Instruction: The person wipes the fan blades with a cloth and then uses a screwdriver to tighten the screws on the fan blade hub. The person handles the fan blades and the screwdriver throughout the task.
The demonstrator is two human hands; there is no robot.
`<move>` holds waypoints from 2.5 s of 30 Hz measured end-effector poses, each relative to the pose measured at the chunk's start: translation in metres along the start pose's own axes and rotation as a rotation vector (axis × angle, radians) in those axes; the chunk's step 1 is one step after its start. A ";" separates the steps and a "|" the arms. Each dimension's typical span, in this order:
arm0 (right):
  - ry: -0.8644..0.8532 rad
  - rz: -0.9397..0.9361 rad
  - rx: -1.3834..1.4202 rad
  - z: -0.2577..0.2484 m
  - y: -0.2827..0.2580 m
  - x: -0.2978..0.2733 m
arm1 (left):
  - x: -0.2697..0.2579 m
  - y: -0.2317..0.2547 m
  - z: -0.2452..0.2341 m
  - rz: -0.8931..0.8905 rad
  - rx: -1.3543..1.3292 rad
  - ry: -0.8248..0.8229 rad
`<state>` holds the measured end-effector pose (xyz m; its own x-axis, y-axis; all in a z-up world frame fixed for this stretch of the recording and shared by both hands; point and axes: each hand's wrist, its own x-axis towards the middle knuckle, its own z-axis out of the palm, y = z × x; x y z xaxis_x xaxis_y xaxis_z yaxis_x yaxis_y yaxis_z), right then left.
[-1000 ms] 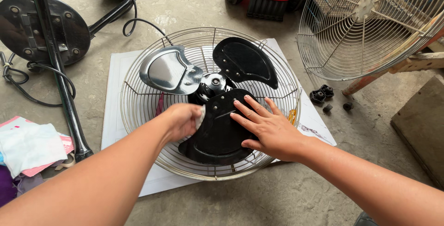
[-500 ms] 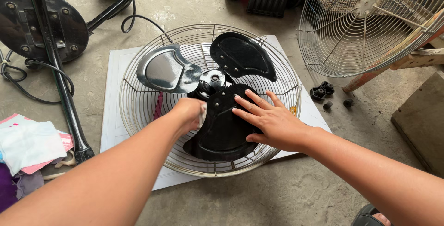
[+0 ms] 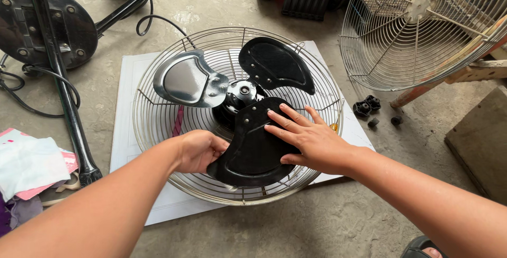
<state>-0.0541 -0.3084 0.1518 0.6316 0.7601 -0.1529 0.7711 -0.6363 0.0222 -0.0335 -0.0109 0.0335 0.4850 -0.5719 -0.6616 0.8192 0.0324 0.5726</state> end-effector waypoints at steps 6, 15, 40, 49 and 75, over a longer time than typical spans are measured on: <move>0.001 0.048 0.023 0.007 -0.005 0.000 | -0.015 -0.001 -0.011 -0.176 0.018 0.031; 0.119 -0.012 -0.069 0.007 -0.017 0.003 | -0.044 0.005 0.012 -0.219 0.031 0.324; 0.240 -0.032 -0.038 -0.001 -0.061 0.023 | -0.080 0.034 0.023 0.340 1.127 1.267; 0.245 -0.046 -0.052 0.011 -0.057 0.020 | -0.025 0.005 0.086 0.565 0.929 1.225; 0.258 -0.042 -0.002 0.017 -0.053 0.017 | -0.013 -0.006 0.082 1.001 1.120 1.165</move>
<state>-0.0856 -0.2644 0.1318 0.5983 0.7946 0.1033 0.7972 -0.6033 0.0228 -0.0697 -0.0707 0.0785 0.9170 0.0928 0.3879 -0.1692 -0.7902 0.5891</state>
